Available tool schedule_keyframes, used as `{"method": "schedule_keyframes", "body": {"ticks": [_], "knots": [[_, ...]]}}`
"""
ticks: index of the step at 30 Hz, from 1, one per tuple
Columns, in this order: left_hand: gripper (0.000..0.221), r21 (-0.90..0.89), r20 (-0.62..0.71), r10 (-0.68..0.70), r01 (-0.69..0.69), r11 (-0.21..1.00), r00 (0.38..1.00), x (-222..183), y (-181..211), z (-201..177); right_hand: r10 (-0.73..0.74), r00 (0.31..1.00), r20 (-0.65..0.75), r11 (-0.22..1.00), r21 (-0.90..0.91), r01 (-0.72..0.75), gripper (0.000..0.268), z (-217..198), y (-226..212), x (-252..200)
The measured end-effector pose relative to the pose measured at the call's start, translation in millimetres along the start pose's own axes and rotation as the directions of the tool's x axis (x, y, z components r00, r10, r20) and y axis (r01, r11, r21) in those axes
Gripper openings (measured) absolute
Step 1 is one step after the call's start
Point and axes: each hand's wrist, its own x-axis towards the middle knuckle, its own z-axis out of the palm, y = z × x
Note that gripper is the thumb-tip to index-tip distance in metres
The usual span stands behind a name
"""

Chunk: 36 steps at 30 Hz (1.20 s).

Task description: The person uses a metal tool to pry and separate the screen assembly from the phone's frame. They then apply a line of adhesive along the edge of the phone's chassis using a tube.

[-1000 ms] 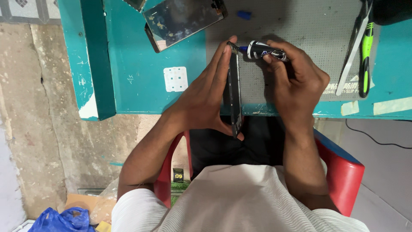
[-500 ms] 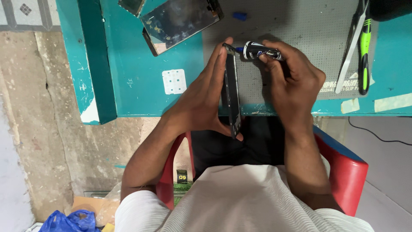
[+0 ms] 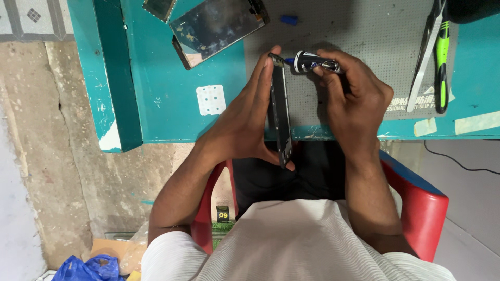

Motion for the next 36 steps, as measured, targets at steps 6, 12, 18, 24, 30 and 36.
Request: {"method": "schedule_keyframes", "body": {"ticks": [6, 12, 18, 24, 30, 36], "knots": [[0.177, -0.001, -0.001, 0.001, -0.001, 1.000, 1.000, 0, 1, 0, -0.054, 0.999, -0.001, 0.999, 0.002, 0.054, 0.019, 1, 3, -1], [0.176, -0.004, 0.001, 0.002, -0.002, 1.000, 1.000, 1, 1, -1, -0.038, 0.999, -0.010, 0.999, 0.019, 0.038, 0.021, 0, -3, 1], [0.175, 0.069, 0.033, 0.005, -0.007, 0.998, 0.999, -1, -1, -2, -0.005, 1.000, -0.014, 1.000, 0.000, 0.005, 0.025, -6, -13, 6], [0.173, 0.097, 0.041, -0.012, 0.008, 0.995, 0.999, -2, 1, -3, 0.003, 0.996, -0.091, 0.999, -0.043, -0.007, 0.021, -1, -25, 12], [0.170, 0.132, 0.061, -0.071, 0.062, 0.989, 0.996, -1, 11, -8, 0.036, 0.994, -0.104, 0.999, -0.036, -0.040, 0.021, -1, -25, 10], [0.169, 0.148, 0.118, -0.186, 0.168, 0.975, 0.975, 0, 19, -13, 0.094, 0.988, -0.119, 0.995, -0.002, -0.095, 0.022, 2, -25, 9]]}}
